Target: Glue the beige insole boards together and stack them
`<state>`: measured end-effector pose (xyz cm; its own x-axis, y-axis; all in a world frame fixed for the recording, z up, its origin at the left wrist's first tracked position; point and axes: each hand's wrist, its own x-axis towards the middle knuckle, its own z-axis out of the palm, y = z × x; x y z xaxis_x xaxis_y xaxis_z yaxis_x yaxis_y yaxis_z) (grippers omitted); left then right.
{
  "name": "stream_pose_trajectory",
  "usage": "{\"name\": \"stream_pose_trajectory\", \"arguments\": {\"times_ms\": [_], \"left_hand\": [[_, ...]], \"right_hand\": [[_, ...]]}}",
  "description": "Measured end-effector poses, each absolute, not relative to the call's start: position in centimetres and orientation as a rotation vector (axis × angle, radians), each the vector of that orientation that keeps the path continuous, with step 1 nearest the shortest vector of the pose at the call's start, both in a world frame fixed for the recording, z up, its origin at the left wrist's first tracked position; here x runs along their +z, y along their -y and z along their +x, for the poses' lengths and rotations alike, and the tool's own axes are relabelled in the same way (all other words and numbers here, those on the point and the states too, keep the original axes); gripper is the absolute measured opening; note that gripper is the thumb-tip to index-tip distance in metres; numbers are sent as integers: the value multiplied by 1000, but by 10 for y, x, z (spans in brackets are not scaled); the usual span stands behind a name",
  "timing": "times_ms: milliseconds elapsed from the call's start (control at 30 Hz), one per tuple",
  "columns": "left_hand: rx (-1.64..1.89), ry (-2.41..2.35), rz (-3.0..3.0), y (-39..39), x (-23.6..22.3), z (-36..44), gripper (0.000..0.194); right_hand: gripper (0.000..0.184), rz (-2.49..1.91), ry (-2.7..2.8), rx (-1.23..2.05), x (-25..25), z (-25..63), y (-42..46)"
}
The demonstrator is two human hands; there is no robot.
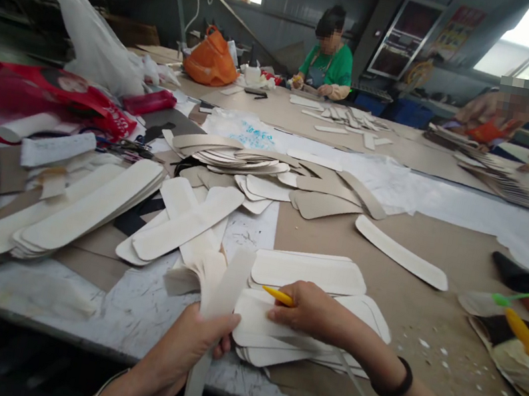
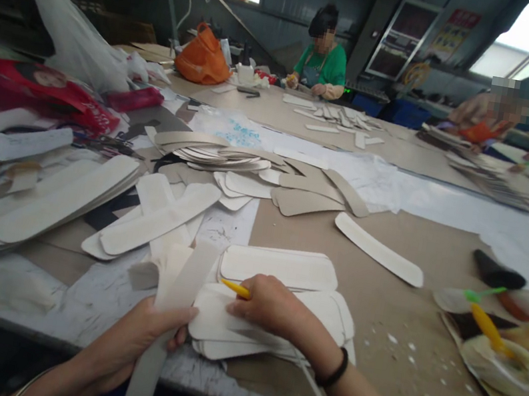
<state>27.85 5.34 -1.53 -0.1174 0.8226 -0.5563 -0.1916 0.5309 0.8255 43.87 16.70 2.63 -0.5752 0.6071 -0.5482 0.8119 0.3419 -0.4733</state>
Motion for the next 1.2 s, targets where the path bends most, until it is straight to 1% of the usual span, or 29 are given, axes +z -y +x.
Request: {"name": "stream_pose_trajectory", "arguments": {"times_ms": [100,267,400,533,633,867,1000,1200], "left_hand": [[960,-1475,590,-56,-18,281,31],[955,-1517,635,-59,-22,282,30],[945,-1516,665,-56,-23,280,31],[949,-1546,689,-52,-25,279,33],[958,-1572,693,-51,-28,281,34],[948,-1646,679,-51,-29,283,36],[939,-1652,666,-52,-30,284,40],[917,-1664,608,-53,-32,284,39]], "right_hand": [[21,1270,-2340,-1014,27,436,-165],[20,1292,-2378,-905,32,447,-160],[16,1393,-2330,-869,40,498,-154],[22,1559,-2370,-956,38,555,-145],[26,1705,-2417,-940,28,574,-139],[21,1916,-2328,-704,14,567,-140],[18,1928,-2274,-693,15,563,-143],[17,1911,-2259,-727,15,563,-142]]}}
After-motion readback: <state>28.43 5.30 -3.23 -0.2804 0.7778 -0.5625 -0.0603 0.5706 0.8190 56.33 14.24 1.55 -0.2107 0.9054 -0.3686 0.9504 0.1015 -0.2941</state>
